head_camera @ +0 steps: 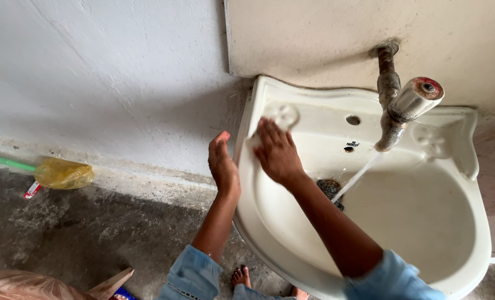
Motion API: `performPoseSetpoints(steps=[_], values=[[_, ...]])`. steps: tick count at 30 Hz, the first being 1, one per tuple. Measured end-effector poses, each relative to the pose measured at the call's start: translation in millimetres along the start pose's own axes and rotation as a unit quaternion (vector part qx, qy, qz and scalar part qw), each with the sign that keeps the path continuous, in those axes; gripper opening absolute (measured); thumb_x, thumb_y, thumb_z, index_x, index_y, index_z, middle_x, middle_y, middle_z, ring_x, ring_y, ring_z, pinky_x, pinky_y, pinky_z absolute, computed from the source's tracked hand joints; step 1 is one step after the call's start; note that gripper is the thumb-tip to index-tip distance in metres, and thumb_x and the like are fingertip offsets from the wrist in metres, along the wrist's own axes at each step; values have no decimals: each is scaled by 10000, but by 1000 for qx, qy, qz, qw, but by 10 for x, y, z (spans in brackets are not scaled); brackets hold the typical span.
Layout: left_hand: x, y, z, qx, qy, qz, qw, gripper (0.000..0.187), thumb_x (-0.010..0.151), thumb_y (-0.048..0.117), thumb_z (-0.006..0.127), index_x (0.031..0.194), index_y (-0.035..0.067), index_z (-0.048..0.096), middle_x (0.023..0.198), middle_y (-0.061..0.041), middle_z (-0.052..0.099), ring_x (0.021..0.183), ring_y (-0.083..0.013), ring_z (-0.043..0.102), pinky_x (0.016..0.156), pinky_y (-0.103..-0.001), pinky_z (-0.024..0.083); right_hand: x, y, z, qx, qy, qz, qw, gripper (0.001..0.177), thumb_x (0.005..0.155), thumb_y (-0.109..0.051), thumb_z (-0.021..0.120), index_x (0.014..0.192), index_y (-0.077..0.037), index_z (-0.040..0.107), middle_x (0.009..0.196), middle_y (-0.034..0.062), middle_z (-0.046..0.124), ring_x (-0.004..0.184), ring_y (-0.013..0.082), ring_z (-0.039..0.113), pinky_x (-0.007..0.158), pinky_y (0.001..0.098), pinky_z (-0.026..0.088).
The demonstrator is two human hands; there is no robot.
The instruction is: The person scrubs a white ceramic sink with a steel wool pad, focusing on the basin and faucet area. They turn the tap on and off multiple times to rinse the pad and the sink surface, then continue scrubbing the basin and rim.
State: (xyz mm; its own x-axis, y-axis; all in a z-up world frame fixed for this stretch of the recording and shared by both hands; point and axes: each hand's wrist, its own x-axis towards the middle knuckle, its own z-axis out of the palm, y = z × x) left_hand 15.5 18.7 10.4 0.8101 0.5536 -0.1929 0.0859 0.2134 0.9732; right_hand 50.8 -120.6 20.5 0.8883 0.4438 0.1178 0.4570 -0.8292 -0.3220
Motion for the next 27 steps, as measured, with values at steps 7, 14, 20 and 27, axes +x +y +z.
performPoseSetpoints(steps=[7,14,20,27], values=[[53,-81,-100,-115,-5,-20,993,533,999,363,328,1402,79,530,1425,-111,607,1431,-224,462,1207,-454,220,-440,-295,10,-69,-104,-134,983,664,1032,-498,287,1593,-143,268,1685,29,194,1562,206,154,1247,567,105],[12,-75,-95,-125,4,16,992,525,1002,377,376,1380,61,557,1405,-129,607,1389,-257,507,1209,-460,332,-33,-397,152,-72,-83,-141,984,640,1058,-480,230,1609,-156,243,1700,27,172,1581,241,108,1250,592,88],[-51,-76,-135,-113,24,15,993,505,993,371,309,1322,87,566,1401,-123,604,1397,-236,491,1199,-437,313,-427,-312,124,32,-46,-89,994,836,992,-648,222,1623,-101,190,1722,91,128,1578,275,117,1206,652,102],[12,-149,-99,-87,32,43,995,490,1001,366,339,1278,60,602,1334,-152,649,1350,-285,553,1198,-441,364,35,-201,260,-90,-33,93,991,990,925,-785,191,1646,-119,68,1722,65,39,1574,248,42,1207,698,-22]])
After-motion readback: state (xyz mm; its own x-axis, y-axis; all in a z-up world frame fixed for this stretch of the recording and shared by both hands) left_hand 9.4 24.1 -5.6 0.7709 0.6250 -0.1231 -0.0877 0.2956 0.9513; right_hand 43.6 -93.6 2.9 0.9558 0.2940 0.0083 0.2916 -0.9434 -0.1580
